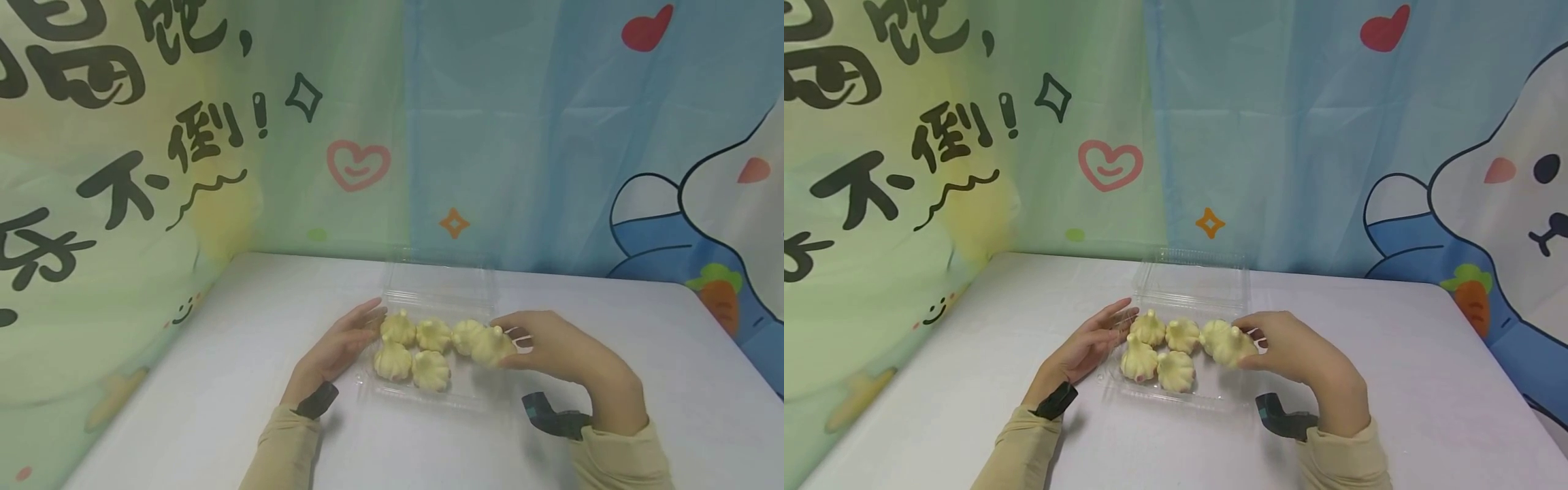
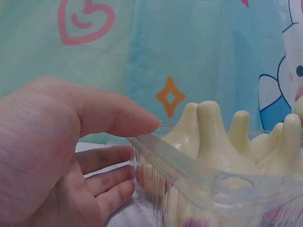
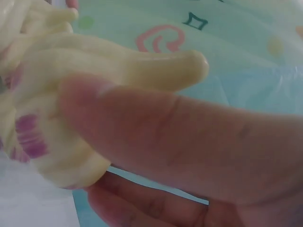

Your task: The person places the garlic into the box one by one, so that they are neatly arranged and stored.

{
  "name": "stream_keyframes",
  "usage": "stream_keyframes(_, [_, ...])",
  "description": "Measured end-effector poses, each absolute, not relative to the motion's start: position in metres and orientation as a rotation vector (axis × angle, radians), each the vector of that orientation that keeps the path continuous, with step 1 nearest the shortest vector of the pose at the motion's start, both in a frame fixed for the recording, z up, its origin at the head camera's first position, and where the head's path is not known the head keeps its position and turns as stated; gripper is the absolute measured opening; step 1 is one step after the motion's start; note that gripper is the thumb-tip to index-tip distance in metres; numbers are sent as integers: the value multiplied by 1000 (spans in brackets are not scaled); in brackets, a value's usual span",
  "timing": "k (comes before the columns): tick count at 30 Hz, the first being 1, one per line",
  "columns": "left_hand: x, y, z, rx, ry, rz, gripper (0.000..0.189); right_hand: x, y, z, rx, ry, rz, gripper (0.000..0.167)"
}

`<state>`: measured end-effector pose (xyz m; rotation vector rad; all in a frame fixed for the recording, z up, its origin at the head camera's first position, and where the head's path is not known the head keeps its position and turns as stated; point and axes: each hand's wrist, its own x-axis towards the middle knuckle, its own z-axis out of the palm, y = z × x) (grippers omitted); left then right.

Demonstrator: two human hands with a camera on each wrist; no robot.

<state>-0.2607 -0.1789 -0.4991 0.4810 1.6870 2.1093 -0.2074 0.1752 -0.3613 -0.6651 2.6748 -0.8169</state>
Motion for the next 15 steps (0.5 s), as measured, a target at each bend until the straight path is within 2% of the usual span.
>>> stream_keyframes(15, [-262, -179, -501, 487, 1674, 2116, 63, -208, 148, -372, -713, 2568, -780, 48])
